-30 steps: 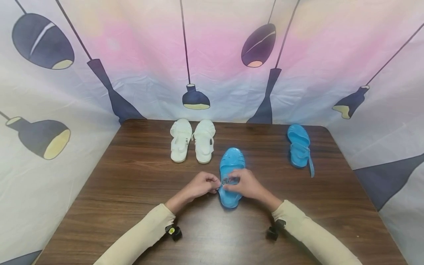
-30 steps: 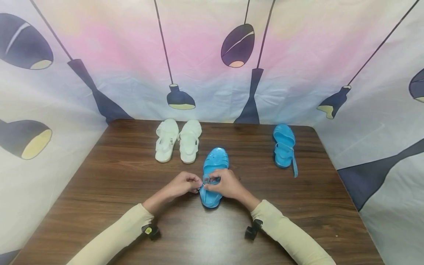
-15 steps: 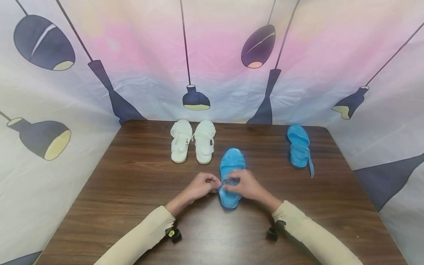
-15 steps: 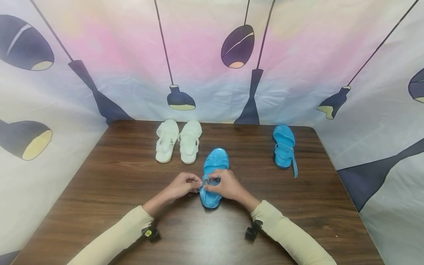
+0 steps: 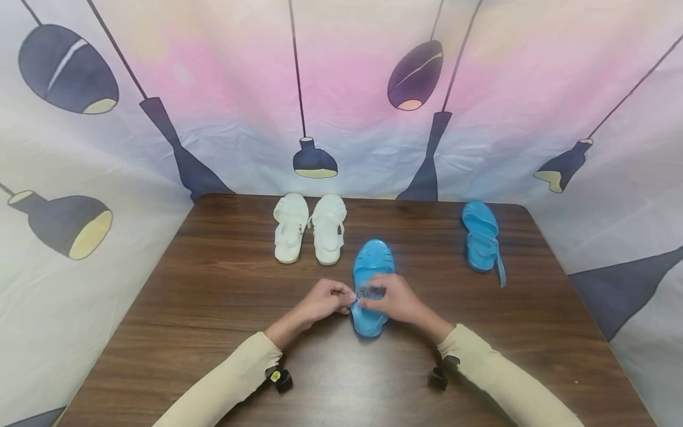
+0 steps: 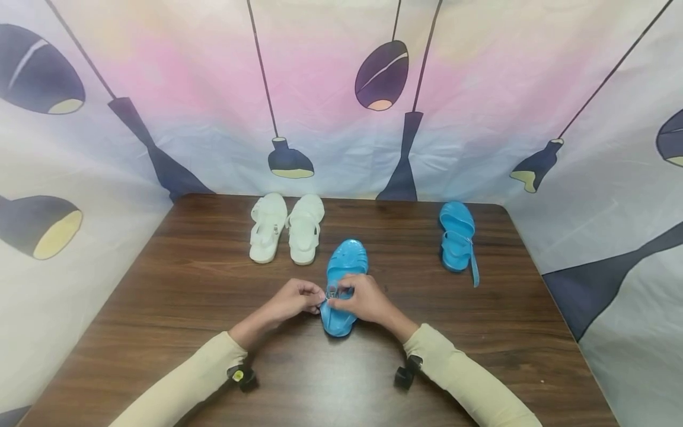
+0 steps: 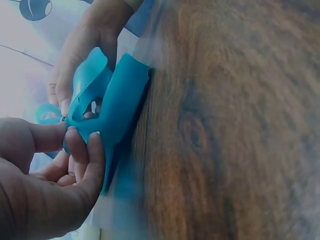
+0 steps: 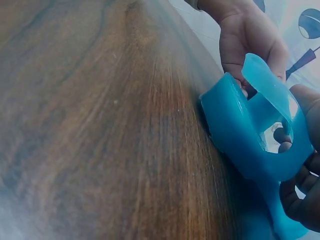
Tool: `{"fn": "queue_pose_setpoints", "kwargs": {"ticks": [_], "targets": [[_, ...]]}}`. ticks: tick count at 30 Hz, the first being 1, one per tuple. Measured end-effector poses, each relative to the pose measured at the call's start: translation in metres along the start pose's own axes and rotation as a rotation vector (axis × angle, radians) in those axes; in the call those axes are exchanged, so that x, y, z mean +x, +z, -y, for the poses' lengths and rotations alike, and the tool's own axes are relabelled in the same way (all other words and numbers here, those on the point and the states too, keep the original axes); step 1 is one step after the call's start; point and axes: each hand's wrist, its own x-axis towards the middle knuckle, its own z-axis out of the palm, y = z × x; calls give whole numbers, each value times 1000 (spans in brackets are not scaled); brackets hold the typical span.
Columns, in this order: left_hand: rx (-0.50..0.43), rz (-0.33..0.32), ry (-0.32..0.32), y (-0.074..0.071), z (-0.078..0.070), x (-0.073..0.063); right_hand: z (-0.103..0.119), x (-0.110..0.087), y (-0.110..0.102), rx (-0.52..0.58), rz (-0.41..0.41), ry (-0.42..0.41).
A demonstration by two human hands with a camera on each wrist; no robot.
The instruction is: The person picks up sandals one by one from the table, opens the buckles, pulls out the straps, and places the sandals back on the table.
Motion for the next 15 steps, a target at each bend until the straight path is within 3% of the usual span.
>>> {"fn": "queue_pose_setpoints", "kwargs": {"ticks": [4, 11, 15], "targets": [[-18, 2, -9, 0, 0, 2, -1, 0, 0, -13, -17, -8], [40, -7, -43, -5, 0, -4, -1, -2, 1, -18, -26, -3], [-23, 2, -42, -3, 2, -4, 0, -2, 1, -20, -21, -2]]}}
